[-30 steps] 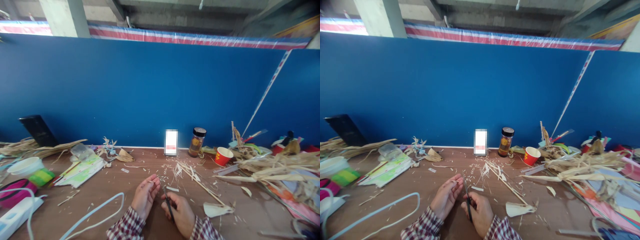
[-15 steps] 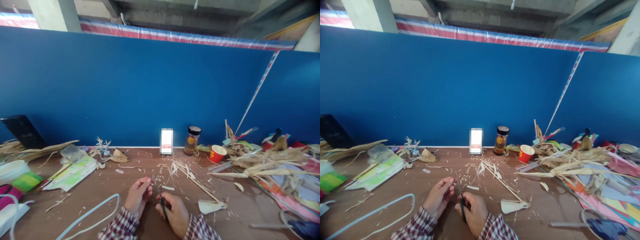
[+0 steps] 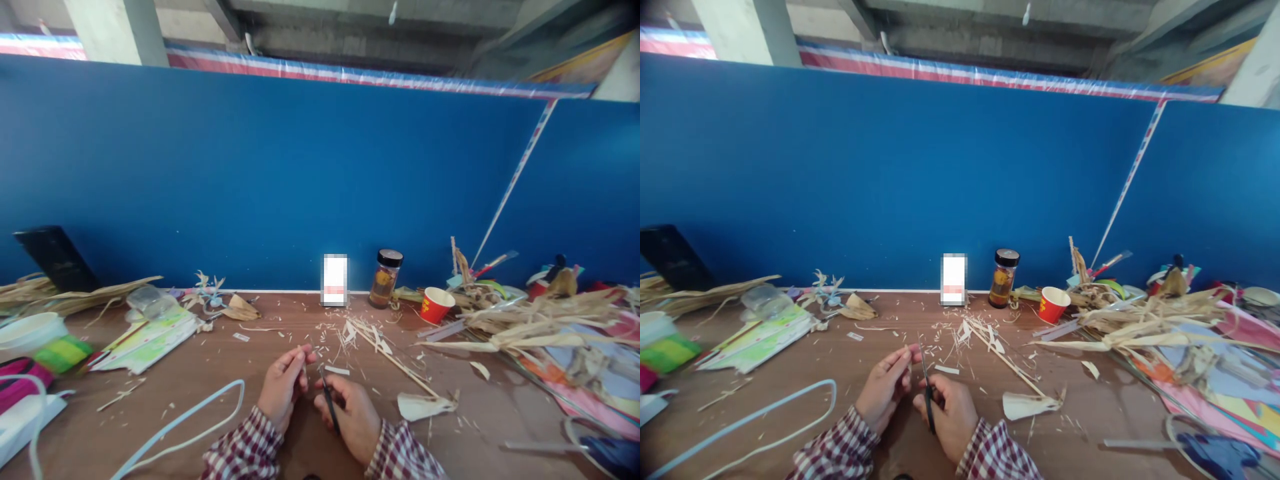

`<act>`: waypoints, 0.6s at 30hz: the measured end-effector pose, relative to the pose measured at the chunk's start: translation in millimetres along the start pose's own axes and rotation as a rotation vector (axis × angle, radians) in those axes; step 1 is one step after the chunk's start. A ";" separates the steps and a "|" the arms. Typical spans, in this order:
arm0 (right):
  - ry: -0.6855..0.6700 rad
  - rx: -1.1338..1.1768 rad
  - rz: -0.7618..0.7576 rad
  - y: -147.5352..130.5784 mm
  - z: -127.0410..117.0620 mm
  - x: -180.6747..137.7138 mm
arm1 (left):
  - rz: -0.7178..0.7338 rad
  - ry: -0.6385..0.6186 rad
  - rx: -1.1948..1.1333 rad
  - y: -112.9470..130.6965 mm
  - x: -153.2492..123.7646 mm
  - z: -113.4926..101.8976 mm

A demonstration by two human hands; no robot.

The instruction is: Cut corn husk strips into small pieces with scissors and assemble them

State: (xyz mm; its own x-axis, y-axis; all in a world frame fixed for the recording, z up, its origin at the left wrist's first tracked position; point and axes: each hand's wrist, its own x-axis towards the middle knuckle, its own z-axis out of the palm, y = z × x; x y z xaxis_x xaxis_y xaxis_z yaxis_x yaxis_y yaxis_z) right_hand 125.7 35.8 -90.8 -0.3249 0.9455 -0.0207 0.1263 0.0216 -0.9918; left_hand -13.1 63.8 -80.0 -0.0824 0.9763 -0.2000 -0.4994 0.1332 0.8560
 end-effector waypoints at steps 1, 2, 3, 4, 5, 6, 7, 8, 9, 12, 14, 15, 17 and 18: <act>0.005 0.001 0.002 -1.1 -0.2 -0.2 | 0.002 0.011 -0.007 -0.1 -0.4 0.7; 0.007 0.000 0.003 -2.0 -0.4 -0.4 | 0.004 0.019 -0.021 -0.3 -0.5 1.2; 0.004 -0.001 0.002 -2.7 -0.7 -0.5 | 0.003 0.024 -0.040 -0.5 -0.4 1.4; -0.001 -0.001 -0.002 -3.2 -1.0 -0.5 | -0.001 0.028 -0.060 -0.7 -0.1 1.4; -0.006 0.001 -0.007 -3.5 -1.3 -0.5 | -0.007 0.029 -0.080 -0.9 0.4 1.1; -0.009 0.003 -0.010 -3.8 -1.5 -0.4 | -0.017 0.031 -0.100 -0.9 1.0 0.6; -0.010 0.006 -0.007 -4.0 -1.7 -0.3 | -0.027 0.032 -0.121 -0.9 1.5 0.0; -0.011 0.009 -0.002 -4.2 -1.7 -0.2 | -0.037 0.030 -0.143 -0.8 1.9 -0.8; -0.009 0.011 0.002 -4.5 -1.8 -0.1 | -0.046 0.028 -0.164 -0.6 2.2 -1.5; -0.002 0.013 0.004 -6.1 -1.7 -0.2 | -0.059 0.017 -0.206 -0.5 2.6 -2.4; 0.004 0.008 0.014 -7.7 -1.6 -0.4 | -0.062 0.027 -0.206 -1.2 3.3 -1.7; 0.005 0.006 0.024 -8.5 -1.6 -0.5 | -0.064 0.041 -0.198 -1.7 4.1 -1.1; 0.008 0.006 0.041 -9.4 -1.5 -0.4 | -0.067 0.071 -0.183 -2.8 6.1 0.2; 0.010 0.007 0.045 -9.3 -1.6 -0.3 | -0.072 0.081 -0.179 -3.2 7.1 0.7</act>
State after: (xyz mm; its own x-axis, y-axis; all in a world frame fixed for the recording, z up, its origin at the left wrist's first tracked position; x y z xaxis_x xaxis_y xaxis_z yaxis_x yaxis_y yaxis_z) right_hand 126.0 35.8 -81.4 -0.3099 0.9486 -0.0646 0.1344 -0.0235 -0.9906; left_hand -11.5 70.4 -83.8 -0.1061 0.9476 -0.3012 -0.6515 0.1626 0.7410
